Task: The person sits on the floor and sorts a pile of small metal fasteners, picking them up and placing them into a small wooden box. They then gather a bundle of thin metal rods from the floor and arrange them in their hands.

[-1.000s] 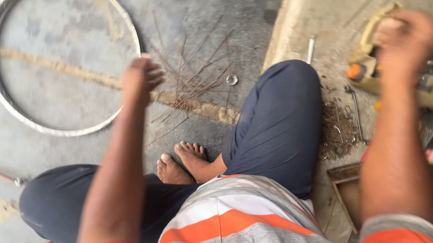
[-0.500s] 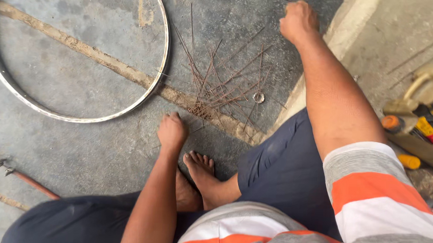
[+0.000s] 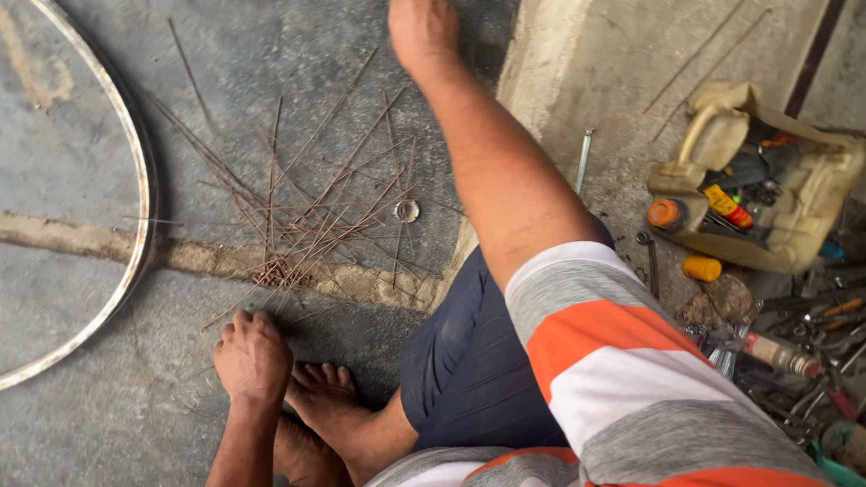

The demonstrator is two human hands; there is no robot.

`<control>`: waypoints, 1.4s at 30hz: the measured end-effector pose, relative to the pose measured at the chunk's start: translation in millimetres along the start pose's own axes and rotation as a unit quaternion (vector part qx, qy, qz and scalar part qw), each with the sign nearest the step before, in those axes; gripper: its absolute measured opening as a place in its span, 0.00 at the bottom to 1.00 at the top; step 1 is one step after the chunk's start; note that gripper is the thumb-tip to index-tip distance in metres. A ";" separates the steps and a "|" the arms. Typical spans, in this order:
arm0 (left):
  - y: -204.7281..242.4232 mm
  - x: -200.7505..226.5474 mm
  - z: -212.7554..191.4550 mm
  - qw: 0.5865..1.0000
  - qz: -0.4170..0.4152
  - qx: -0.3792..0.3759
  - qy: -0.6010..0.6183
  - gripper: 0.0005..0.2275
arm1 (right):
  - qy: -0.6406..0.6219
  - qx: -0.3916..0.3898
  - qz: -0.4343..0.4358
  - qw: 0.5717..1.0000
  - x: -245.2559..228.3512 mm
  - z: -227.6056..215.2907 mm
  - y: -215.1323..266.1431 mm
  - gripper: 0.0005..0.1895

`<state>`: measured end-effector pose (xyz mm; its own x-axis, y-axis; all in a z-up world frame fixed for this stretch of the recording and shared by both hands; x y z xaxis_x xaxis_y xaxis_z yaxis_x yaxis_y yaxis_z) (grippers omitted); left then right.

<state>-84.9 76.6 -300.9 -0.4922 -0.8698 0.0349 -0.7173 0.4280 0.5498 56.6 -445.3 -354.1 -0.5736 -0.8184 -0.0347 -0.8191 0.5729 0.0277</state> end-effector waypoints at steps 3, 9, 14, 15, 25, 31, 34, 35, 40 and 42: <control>-3.1 -4.1 4.0 1.000 -0.009 -0.022 -0.005 0.09 | -0.053 -0.088 0.067 0.992 0.1 -15.4 14.4 0.09; -7.6 -9.6 -9.3 0.991 -0.074 0.004 0.116 0.11 | -0.140 -0.039 0.186 0.972 64.6 -100.6 2.2 0.18; -4.2 -27.7 -12.4 0.974 -0.136 0.004 0.180 0.12 | -0.115 -0.036 0.356 0.927 179.5 -162.7 31.9 0.17; -10.2 -29.1 -13.2 0.970 -0.143 0.006 0.199 0.12 | -0.109 -0.027 0.387 0.915 201.9 -177.3 44.7 0.17; -20.5 -31.7 -1.9 0.956 -0.135 0.029 0.258 0.12 | -0.158 -0.096 0.556 0.810 263.1 -208.8 166.0 0.19; -19.1 -31.8 -4.5 0.949 -0.146 0.025 0.278 0.12 | -0.117 0.012 0.522 0.845 299.6 -184.2 150.8 0.19; -14.2 -34.7 -3.5 0.941 -0.151 0.048 0.298 0.13 | -0.200 0.041 0.541 0.816 317.3 -146.1 155.3 0.21; -15.6 -36.2 -3.2 0.940 -0.156 0.056 0.298 0.14 | -0.176 0.016 0.537 0.825 326.2 -136.7 159.2 0.19; -24.4 -36.7 -10.2 0.937 -0.180 0.074 0.291 0.09 | -0.064 -0.101 0.477 0.871 347.0 -139.5 149.7 0.09; -22.3 -38.7 -10.3 0.928 -0.203 0.084 0.302 0.08 | -0.064 -0.132 0.452 0.880 315.8 -137.6 140.5 0.07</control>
<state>-44.8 98.2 -305.9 0.1649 -0.9251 0.3421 -0.8753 0.0226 0.4831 -239.2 -629.4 -223.7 -0.9999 -0.0112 0.0085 -0.0077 0.9429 0.3330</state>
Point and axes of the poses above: each hand's wrist, its own y-axis away from the middle knuckle, its own z-axis out of the palm, x = y × z, the point moved 5 cm from there along -y, towards the middle knuckle, and after that the axes turned 1 degree about y, right-handed, at the moved point
